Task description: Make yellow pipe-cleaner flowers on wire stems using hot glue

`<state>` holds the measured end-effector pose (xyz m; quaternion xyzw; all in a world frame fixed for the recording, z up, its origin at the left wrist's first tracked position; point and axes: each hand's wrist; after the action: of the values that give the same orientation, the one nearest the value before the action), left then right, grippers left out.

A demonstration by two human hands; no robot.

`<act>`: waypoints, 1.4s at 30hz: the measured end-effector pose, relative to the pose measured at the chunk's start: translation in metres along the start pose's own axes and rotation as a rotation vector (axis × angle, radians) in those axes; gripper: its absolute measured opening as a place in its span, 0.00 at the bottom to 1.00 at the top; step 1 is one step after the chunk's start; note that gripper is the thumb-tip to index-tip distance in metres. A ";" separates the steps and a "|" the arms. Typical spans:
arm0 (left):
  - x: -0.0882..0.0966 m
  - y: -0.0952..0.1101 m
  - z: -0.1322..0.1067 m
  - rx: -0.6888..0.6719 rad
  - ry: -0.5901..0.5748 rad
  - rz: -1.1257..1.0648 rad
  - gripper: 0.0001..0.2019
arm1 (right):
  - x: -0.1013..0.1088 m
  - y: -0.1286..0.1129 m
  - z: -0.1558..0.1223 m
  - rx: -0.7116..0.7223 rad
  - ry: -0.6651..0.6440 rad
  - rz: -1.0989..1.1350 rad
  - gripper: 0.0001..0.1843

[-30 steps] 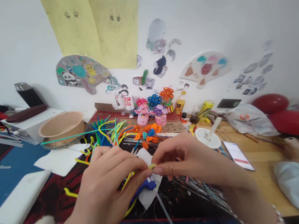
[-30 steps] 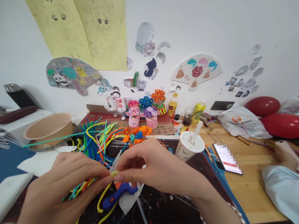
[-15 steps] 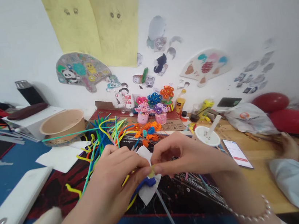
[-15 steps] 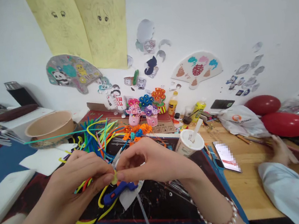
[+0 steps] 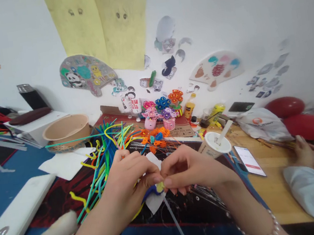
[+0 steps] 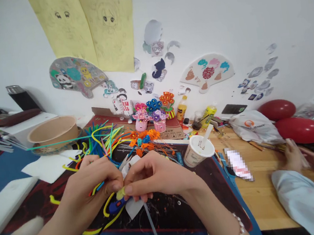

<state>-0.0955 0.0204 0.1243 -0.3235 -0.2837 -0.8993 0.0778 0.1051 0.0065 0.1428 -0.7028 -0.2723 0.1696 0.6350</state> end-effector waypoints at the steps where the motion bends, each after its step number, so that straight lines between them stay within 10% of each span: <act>1: -0.002 0.000 0.002 -0.005 0.020 0.015 0.17 | -0.001 0.003 0.000 -0.004 0.008 0.014 0.07; 10: -0.015 -0.011 -0.032 0.023 0.364 0.512 0.08 | -0.005 0.056 -0.006 0.036 0.492 0.071 0.12; 22: 0.002 -0.049 -0.130 0.645 -0.041 0.652 0.19 | 0.011 0.133 -0.072 0.041 1.204 0.231 0.13; 34: -0.045 -0.052 -0.081 0.653 -0.493 0.678 0.16 | -0.019 0.121 -0.041 0.028 0.939 0.109 0.15; 42: -0.032 -0.055 -0.058 0.737 -0.617 0.681 0.10 | -0.066 0.117 -0.020 0.044 0.786 0.205 0.17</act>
<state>-0.1202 0.0318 0.0423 -0.5948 -0.4673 -0.5300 0.3834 0.0843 -0.0541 0.0234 -0.7239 0.0664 -0.0436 0.6853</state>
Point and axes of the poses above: each hand's wrist, its own z-axis towards the middle knuckle, its own x-axis out of the back of the hand, y = z × x, and after that the axes turned 5 degrees about -z, right-handed
